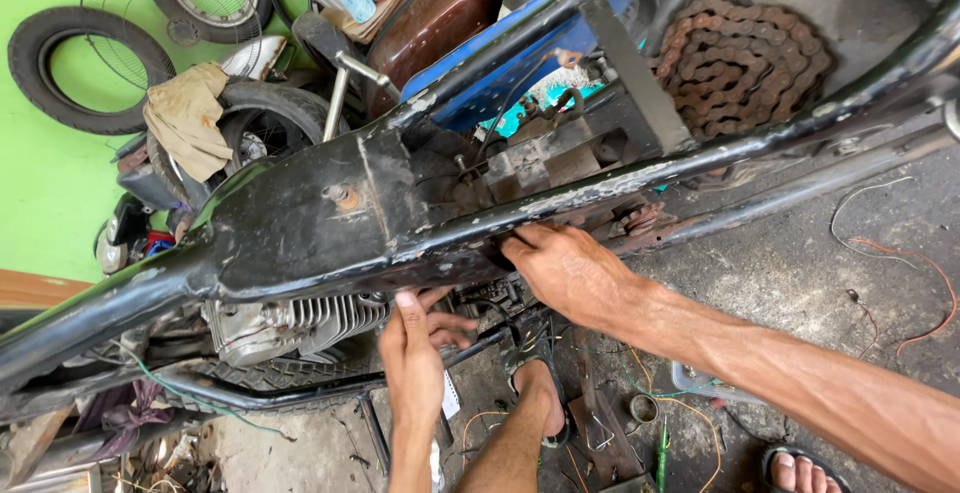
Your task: The person works on the engine and wiring of a motorcycle in a workshop. They connect and adjust wires near the engine and frame, handling various colored wires and components by hand.
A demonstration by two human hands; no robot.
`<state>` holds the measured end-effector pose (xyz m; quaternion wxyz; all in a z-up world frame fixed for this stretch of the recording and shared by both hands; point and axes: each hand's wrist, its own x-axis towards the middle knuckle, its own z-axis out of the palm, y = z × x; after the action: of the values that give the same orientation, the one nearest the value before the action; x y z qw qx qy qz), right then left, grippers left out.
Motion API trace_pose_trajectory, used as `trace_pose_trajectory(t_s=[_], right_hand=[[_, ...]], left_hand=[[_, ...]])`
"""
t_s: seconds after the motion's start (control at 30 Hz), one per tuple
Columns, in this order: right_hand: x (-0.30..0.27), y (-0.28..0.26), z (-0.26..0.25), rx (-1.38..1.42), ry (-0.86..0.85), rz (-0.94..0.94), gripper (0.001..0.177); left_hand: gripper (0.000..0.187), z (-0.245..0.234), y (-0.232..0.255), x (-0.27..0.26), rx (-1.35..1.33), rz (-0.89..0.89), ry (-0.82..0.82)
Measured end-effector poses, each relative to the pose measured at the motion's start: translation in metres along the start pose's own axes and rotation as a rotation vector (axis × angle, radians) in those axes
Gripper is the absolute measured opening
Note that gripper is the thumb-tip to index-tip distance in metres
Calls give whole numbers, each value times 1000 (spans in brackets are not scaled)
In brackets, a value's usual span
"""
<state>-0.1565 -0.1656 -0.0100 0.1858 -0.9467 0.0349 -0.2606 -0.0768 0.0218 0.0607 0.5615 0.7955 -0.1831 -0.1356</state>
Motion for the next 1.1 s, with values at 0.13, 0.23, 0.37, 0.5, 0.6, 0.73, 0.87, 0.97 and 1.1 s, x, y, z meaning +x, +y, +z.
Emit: trace_pose_trajectory(t_s=[0.13,0.23,0.37,0.5,0.6,0.73,0.87,0.97,1.1], right_hand=[[1,-7,-3,-25,13,-51,24],[0,-13,-8,1,41,-69,21],[-2,-15,10,55,103,57,14],[3,-18,19,-54,60,45,15],[2,-13,28,-107,70,3,15],[7,-37,15,-323,-48,-38,28],[11,-54,14,-413,-116,173,36],[10,-61,18,-396,-74,194,40],[6,-56,26,-497,-71,231,45]], left_hand=[[25,-13,12,-5,183,60,129],[23,-30,-5,3,413,318,243],[10,-56,-43,17,311,658,404],[12,-77,-52,16,150,733,370],[12,-79,-73,24,86,793,390],[20,-101,-79,15,111,794,320],[17,-115,-95,12,27,845,338],[20,-119,-106,16,9,849,317],[21,-124,-114,17,-68,881,335]])
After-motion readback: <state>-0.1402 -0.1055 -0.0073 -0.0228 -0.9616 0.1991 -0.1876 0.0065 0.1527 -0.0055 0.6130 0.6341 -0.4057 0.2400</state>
